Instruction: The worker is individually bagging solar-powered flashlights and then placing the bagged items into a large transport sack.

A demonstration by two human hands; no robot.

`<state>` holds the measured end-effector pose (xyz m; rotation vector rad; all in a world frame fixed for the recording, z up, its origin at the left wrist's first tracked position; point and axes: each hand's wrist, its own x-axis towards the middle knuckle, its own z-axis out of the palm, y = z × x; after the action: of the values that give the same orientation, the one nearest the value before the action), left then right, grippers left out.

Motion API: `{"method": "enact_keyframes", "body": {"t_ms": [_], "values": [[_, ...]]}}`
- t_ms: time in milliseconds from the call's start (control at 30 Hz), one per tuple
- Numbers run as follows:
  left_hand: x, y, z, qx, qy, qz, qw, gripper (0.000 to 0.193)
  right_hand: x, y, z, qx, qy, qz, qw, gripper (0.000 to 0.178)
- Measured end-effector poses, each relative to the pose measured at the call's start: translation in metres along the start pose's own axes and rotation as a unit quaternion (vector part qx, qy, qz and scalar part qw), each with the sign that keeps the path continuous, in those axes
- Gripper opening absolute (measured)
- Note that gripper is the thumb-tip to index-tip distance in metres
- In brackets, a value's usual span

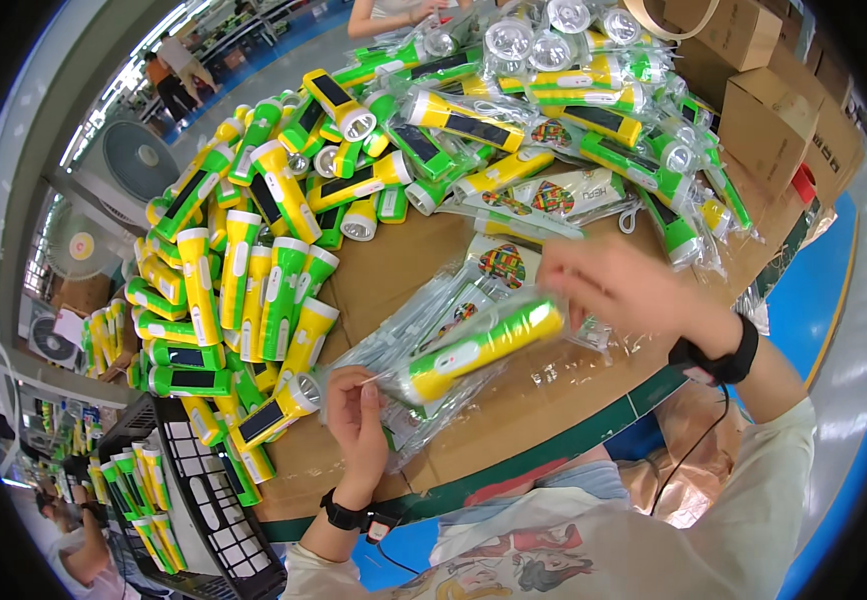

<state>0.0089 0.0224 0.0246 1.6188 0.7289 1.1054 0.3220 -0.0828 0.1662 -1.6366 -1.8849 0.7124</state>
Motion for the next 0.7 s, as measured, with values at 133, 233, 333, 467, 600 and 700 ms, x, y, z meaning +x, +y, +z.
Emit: {"method": "enact_keyframes", "body": {"t_ms": [133,233,333,467,600,700], "values": [[0.003,0.013,0.008,0.049,0.02,0.04,0.998,0.021,0.028,0.006,-0.039,0.176,0.112,0.081,0.975,0.02],[0.004,0.012,0.007,0.097,-0.054,0.032,0.993,0.024,0.049,0.033,-0.083,0.278,0.326,0.016,0.904,0.023],[0.003,0.01,0.012,0.134,-0.106,0.053,0.984,0.023,0.076,0.039,-0.122,0.329,0.375,0.042,0.866,0.029],[0.003,0.01,0.011,0.14,-0.104,0.052,0.983,0.022,0.118,0.042,-0.124,0.413,0.301,0.035,0.859,0.038],[0.008,0.008,0.012,0.219,-0.141,0.129,0.957,0.03,0.111,0.003,-0.077,0.308,0.338,0.021,0.889,0.038],[0.006,0.02,0.009,0.316,-0.191,0.131,0.92,0.045,0.108,-0.013,-0.002,0.07,0.311,-0.042,0.947,0.035]]}}
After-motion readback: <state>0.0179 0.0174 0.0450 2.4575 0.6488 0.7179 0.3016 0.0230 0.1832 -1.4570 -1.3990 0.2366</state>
